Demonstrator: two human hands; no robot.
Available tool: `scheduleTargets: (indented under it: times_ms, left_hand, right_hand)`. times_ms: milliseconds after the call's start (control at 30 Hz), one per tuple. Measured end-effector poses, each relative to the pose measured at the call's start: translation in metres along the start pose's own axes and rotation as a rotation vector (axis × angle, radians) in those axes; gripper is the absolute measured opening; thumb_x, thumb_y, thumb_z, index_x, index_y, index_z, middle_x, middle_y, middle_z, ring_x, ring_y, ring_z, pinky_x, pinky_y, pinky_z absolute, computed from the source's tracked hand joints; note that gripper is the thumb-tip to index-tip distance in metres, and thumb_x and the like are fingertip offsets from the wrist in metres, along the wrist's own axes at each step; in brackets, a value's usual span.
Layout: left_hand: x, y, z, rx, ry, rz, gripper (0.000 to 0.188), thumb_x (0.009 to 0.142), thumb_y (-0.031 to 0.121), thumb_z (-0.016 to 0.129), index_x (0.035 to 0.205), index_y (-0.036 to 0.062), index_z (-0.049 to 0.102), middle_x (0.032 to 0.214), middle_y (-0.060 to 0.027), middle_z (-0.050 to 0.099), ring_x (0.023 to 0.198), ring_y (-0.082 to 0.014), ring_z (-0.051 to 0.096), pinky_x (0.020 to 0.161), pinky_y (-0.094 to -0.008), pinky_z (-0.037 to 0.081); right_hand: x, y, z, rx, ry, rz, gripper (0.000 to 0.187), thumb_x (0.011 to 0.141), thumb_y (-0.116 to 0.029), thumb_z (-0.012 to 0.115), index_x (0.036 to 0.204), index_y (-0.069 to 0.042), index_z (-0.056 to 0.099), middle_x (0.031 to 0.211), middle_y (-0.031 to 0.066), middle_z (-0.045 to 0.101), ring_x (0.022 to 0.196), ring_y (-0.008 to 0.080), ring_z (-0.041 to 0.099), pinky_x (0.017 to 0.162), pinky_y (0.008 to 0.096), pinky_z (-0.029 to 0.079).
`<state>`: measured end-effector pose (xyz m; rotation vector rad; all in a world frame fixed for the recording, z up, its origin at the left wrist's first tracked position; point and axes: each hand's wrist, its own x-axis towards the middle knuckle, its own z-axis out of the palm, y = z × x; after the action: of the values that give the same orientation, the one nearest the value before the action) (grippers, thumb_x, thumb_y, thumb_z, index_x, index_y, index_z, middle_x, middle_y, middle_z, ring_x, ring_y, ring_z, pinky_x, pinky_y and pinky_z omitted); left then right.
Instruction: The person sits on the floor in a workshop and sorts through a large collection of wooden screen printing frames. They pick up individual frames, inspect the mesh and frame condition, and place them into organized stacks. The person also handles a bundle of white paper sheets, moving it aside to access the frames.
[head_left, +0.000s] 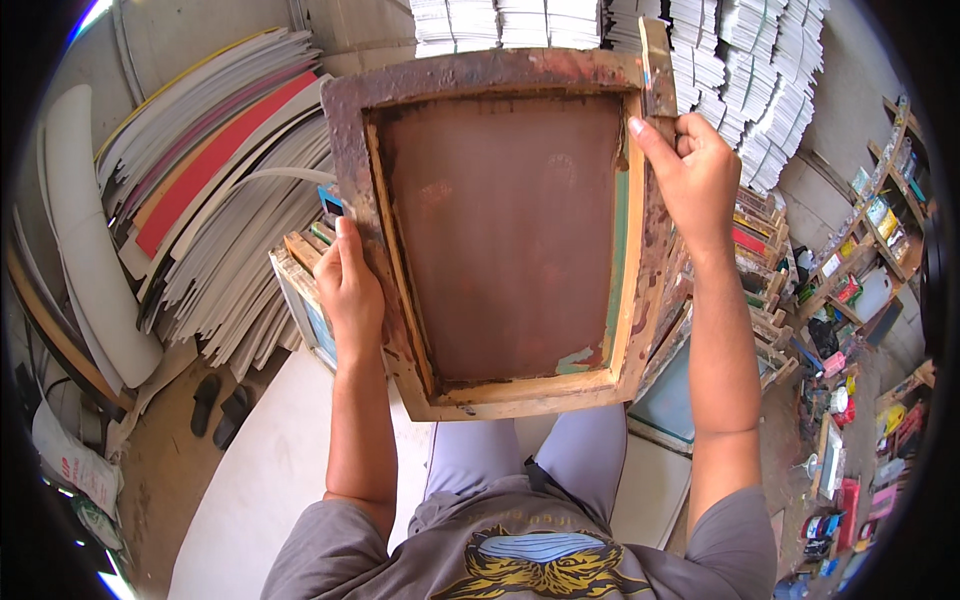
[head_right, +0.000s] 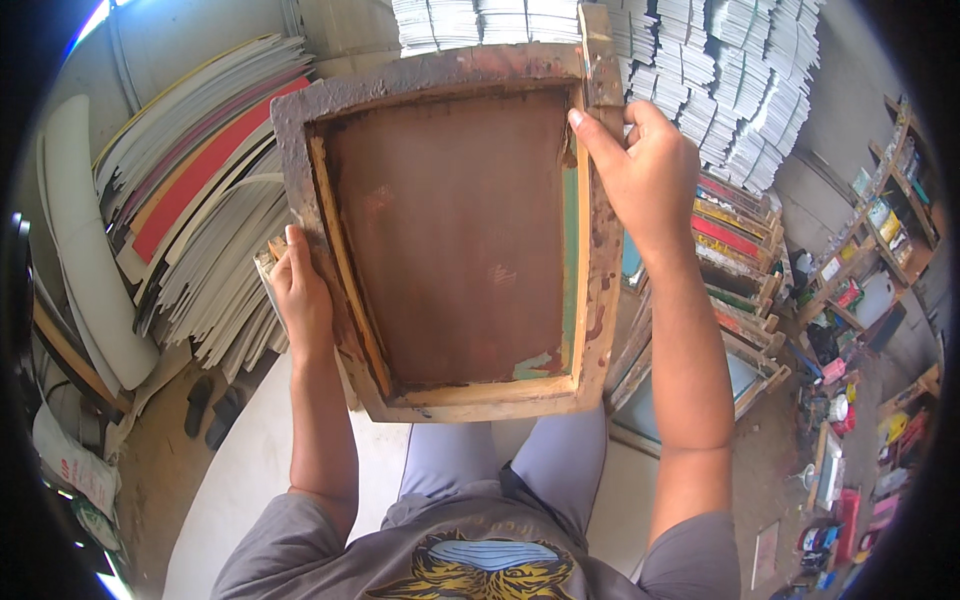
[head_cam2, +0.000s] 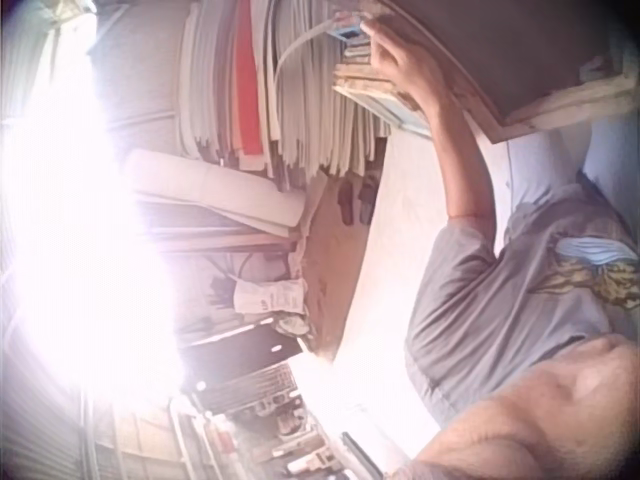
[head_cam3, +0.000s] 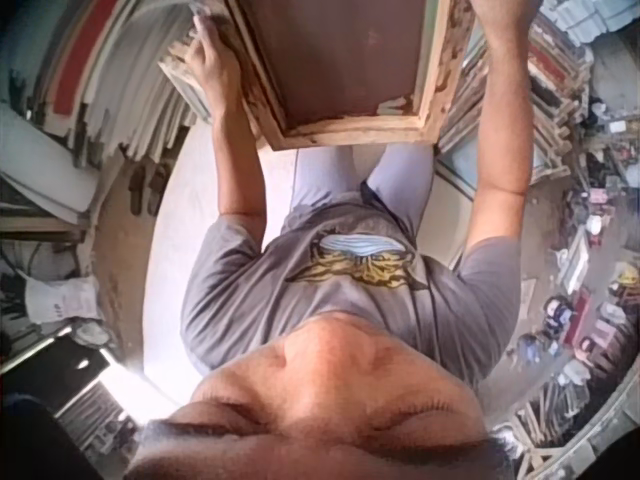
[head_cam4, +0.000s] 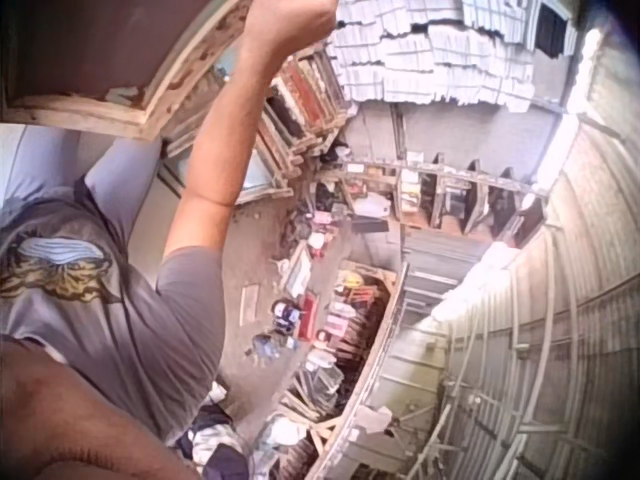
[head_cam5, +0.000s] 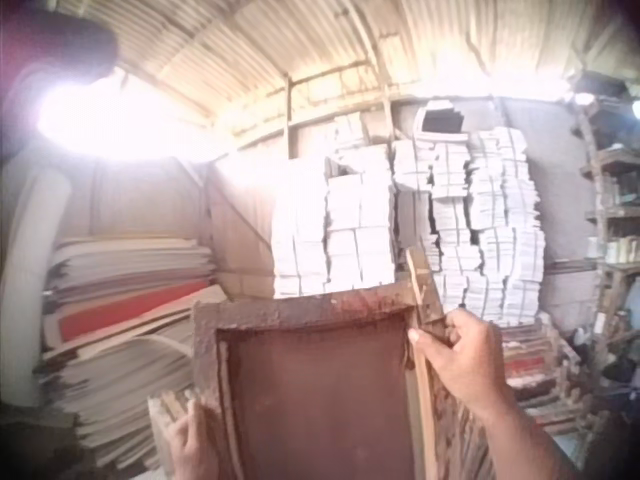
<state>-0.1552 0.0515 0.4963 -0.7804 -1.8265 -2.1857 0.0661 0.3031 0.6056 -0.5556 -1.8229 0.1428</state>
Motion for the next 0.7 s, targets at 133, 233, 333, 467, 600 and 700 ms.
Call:
scheduleTargets:
  times_ms: [133, 233, 333, 467, 600, 700]
  left_hand:
    - [0.007, 0.003, 0.003, -0.068, 0.006, 0.005, 0.056, 0.109, 0.044, 0.048, 0.065, 0.0096, 0.045, 0.060, 0.0073, 0.038, 0.057, -0.0040, 0.030, 0.050, -0.0275, 0.023]
    - [0.008, 0.008, 0.005, -0.084, 0.003, -0.004, 0.055, 0.109, 0.045, 0.048, 0.066, 0.0094, 0.048, 0.060, 0.0072, 0.040, 0.057, -0.0039, 0.031, 0.051, -0.0269, 0.024]
    - [0.017, 0.003, 0.004, -0.105, 0.016, -0.008, 0.058, 0.108, 0.049, 0.048, 0.069, 0.0066, 0.054, 0.063, 0.0055, 0.047, 0.058, -0.0046, 0.036, 0.052, -0.0260, 0.029]
    - [0.035, 0.007, 0.005, -0.129, 0.069, 0.008, 0.060, 0.107, 0.052, 0.048, 0.076, 0.0027, 0.062, 0.067, 0.0018, 0.056, 0.059, -0.0059, 0.046, 0.055, -0.0251, 0.037]
    - [0.070, 0.041, 0.015, -0.279, 0.135, 0.021, 0.058, 0.108, 0.048, 0.047, 0.072, 0.0041, 0.061, 0.064, 0.0034, 0.054, 0.057, -0.0048, 0.043, 0.052, -0.0254, 0.034]
    - [0.102, 0.052, 0.023, -0.317, 0.144, 0.102, 0.059, 0.108, 0.048, 0.047, 0.075, 0.0016, 0.063, 0.066, 0.0025, 0.057, 0.059, -0.0058, 0.046, 0.055, -0.0249, 0.038]
  right_hand:
    - [0.009, -0.006, -0.003, -0.037, 0.014, -0.022, 0.050, 0.084, -0.042, 0.082, 0.070, 0.000, 0.059, 0.047, 0.0037, 0.045, 0.043, 0.0133, 0.040, 0.044, 0.0335, 0.033]
    - [0.013, -0.008, -0.005, -0.026, 0.005, -0.016, 0.048, 0.084, -0.043, 0.082, 0.075, 0.000, 0.063, 0.048, 0.0026, 0.045, 0.043, 0.0130, 0.040, 0.045, 0.0322, 0.033]
    - [0.016, -0.007, -0.004, 0.135, -0.082, 0.034, 0.045, 0.085, -0.044, 0.081, 0.094, -0.001, 0.071, 0.063, 0.0024, 0.057, 0.055, 0.0117, 0.049, 0.053, 0.0295, 0.041]
    - [0.004, 0.022, -0.003, 0.515, -0.180, -0.014, 0.067, 0.086, -0.047, 0.079, 0.137, -0.007, 0.062, 0.107, 0.0064, 0.067, 0.090, 0.0129, 0.058, 0.080, 0.0292, 0.051]
    - [-0.038, 0.041, -0.003, 0.696, -0.326, 0.171, 0.080, 0.092, -0.048, 0.073, 0.153, -0.006, 0.042, 0.135, 0.0110, 0.058, 0.118, 0.0169, 0.055, 0.102, 0.0326, 0.045]
    - [-0.039, 0.025, -0.005, 0.813, -0.273, 0.115, 0.075, 0.099, -0.042, 0.067, 0.154, 0.000, 0.036, 0.139, 0.0123, 0.057, 0.126, 0.0177, 0.054, 0.107, 0.0330, 0.042]
